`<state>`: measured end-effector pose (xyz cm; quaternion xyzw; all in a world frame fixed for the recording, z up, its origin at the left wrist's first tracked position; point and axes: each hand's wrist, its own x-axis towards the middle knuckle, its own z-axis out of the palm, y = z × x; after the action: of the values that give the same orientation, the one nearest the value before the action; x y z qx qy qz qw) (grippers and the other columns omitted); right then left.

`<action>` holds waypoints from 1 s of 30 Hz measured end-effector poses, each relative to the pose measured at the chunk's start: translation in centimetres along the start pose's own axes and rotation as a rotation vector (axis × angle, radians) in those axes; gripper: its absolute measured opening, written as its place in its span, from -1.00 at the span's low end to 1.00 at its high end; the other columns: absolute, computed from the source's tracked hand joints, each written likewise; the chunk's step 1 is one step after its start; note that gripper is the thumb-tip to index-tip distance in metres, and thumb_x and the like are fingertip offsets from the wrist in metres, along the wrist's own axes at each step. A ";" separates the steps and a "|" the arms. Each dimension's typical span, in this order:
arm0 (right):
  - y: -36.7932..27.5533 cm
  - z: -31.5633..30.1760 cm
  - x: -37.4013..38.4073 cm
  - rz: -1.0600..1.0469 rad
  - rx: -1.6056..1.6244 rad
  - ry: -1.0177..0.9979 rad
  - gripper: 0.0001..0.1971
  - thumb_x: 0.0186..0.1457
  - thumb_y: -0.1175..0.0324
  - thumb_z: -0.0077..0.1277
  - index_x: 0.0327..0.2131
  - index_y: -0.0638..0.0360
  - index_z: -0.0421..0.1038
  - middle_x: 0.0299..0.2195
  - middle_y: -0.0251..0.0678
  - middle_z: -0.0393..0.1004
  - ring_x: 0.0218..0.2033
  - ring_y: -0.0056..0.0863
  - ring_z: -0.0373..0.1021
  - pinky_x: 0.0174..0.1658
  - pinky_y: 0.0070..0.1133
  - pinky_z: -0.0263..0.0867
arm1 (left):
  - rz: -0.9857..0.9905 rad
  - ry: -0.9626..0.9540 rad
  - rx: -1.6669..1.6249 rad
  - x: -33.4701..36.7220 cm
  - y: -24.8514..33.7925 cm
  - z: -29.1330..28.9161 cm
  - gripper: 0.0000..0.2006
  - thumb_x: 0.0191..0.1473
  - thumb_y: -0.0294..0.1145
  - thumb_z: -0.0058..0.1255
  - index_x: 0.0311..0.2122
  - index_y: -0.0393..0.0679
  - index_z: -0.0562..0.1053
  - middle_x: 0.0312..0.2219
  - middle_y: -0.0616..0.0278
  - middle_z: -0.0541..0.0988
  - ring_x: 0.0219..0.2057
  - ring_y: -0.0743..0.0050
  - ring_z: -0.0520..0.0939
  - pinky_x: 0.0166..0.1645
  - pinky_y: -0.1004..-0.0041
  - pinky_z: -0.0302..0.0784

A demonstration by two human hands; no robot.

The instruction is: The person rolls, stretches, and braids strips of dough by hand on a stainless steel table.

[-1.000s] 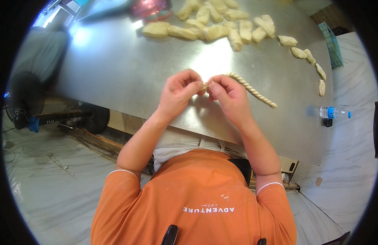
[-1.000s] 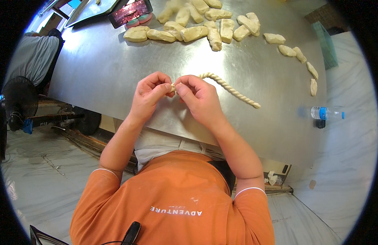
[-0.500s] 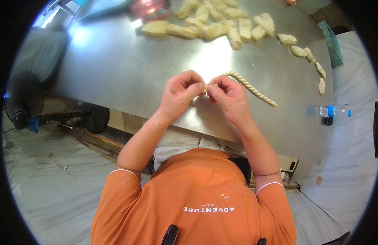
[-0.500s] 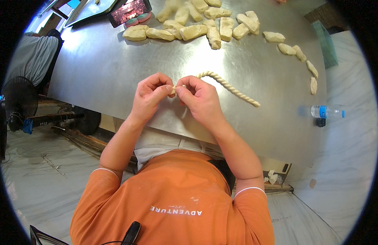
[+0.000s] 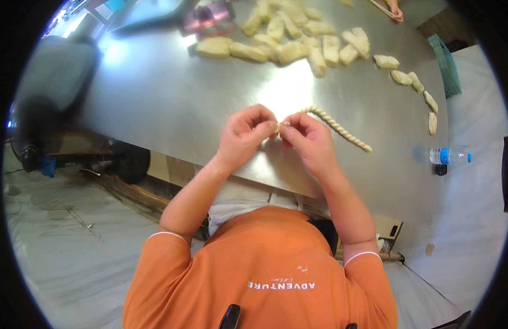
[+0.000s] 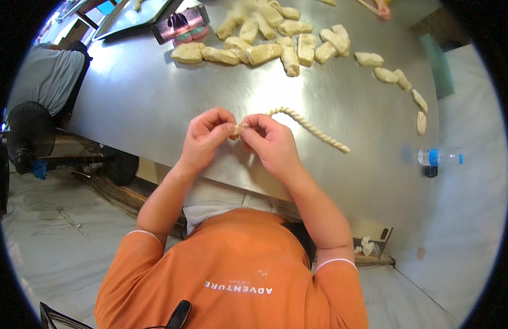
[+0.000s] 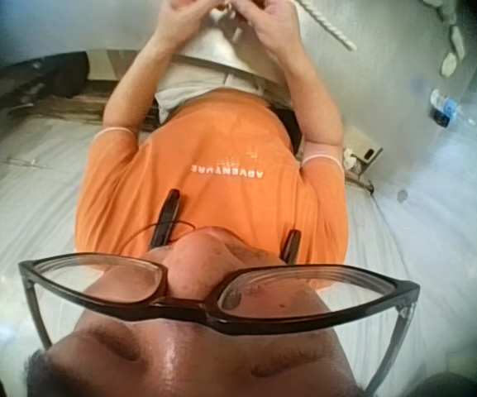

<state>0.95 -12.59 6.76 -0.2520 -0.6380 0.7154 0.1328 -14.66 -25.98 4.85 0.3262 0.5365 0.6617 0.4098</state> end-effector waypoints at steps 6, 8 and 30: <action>0.3 -0.5 0.0 0.031 0.178 -0.043 -0.84 0.41 0.49 0.01 -0.07 0.34 0.56 -0.28 -0.34 0.60 -0.32 -0.62 0.51 -0.19 -0.61 0.46 | -0.016 -0.019 0.074 0.1 0.4 -0.3 -0.93 0.30 -0.52 0.14 -0.19 -0.29 0.57 -0.32 0.33 0.64 -0.27 0.64 0.58 -0.11 0.53 0.52; 0.7 -0.9 0.1 0.022 0.236 -0.063 -0.83 0.40 0.50 0.00 -0.06 0.34 0.56 -0.27 -0.33 0.61 -0.31 -0.60 0.52 -0.16 -0.59 0.47 | 0.016 -0.029 0.260 0.0 1.7 -0.4 -0.89 0.29 -0.48 0.18 -0.17 -0.29 0.58 -0.33 0.36 0.64 -0.28 0.66 0.56 -0.14 0.54 0.50; 2.1 -6.1 -9.7 -0.174 -0.588 -0.093 -0.84 0.28 0.48 0.15 -0.10 0.27 0.61 -0.03 -0.25 0.63 -0.16 -0.40 0.57 -0.11 -0.52 0.50 | 0.179 -0.041 1.266 4.1 2.8 -10.3 -0.76 0.24 -0.17 0.25 -0.15 -0.11 0.69 -0.24 0.12 0.70 -0.10 0.00 0.68 0.01 0.13 0.60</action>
<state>12.56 -12.69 6.24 -0.1911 -0.8422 0.4969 0.0858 -25.98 -27.16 5.34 0.5615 0.7860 0.2422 0.0911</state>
